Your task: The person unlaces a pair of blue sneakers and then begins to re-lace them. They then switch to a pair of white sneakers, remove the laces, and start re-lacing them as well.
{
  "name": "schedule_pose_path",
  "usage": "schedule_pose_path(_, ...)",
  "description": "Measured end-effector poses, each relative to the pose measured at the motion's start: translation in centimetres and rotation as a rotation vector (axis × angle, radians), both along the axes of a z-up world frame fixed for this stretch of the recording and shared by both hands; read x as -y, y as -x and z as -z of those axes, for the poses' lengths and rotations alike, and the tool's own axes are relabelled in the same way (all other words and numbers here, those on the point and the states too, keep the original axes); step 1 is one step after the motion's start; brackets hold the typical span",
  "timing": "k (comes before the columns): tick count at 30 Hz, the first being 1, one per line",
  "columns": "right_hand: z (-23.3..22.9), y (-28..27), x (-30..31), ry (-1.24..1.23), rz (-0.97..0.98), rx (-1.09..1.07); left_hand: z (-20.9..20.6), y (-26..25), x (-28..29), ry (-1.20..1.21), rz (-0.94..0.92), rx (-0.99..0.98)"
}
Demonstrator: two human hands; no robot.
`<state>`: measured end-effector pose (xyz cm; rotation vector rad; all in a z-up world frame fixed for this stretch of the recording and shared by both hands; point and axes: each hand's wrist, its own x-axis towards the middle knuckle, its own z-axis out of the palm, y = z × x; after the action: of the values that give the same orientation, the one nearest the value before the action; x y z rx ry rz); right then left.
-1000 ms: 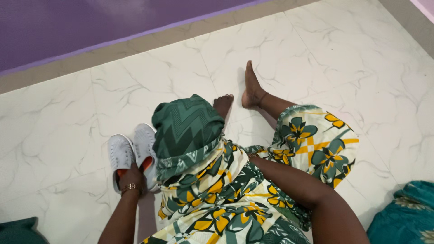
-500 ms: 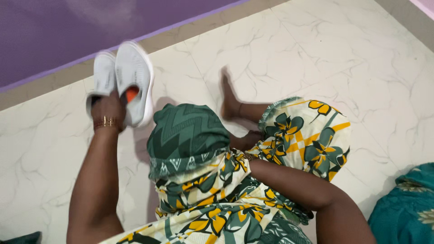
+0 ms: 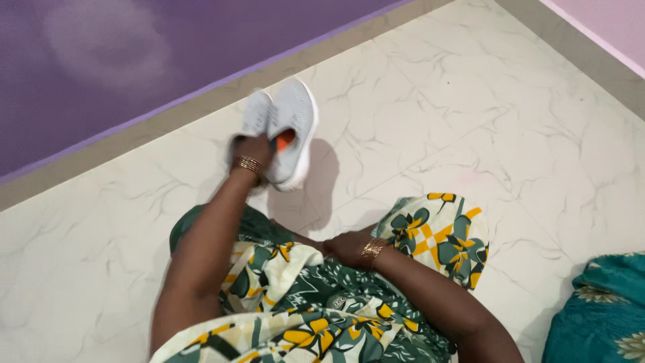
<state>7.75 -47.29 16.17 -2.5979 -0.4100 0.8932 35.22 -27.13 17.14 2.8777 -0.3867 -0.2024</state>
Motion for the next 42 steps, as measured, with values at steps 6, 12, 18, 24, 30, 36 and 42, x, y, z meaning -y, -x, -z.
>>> schedule_pose_path(6,2.0,-2.2,8.0,-0.139,0.236,0.016,13.1,2.7,10.6,0.036,-0.128,-0.216)
schedule_pose_path(12,7.1,-7.0,11.8,-0.190,0.473,-0.125,20.0,4.4,13.0,0.273,0.094,-0.275)
schedule_pose_path(18,11.2,-14.5,14.0,-0.062,0.395,0.182,18.7,1.5,10.3,0.666,0.275,-0.378)
schedule_pose_path(24,10.6,-15.7,10.4,-0.032,0.317,0.073,14.3,-0.5,7.9,0.478,0.146,-0.225)
schedule_pose_path(30,11.8,-15.1,8.7,0.122,0.503,0.057,15.9,2.4,11.2,-0.239,0.469,-0.370)
schedule_pose_path(36,16.2,-16.4,9.2,0.304,0.421,0.032,18.9,4.3,12.7,-0.325,0.402,-0.279)
schedule_pose_path(42,13.7,-15.6,10.8,0.064,0.469,0.137,15.5,2.7,11.7,-0.198,0.333,-0.396)
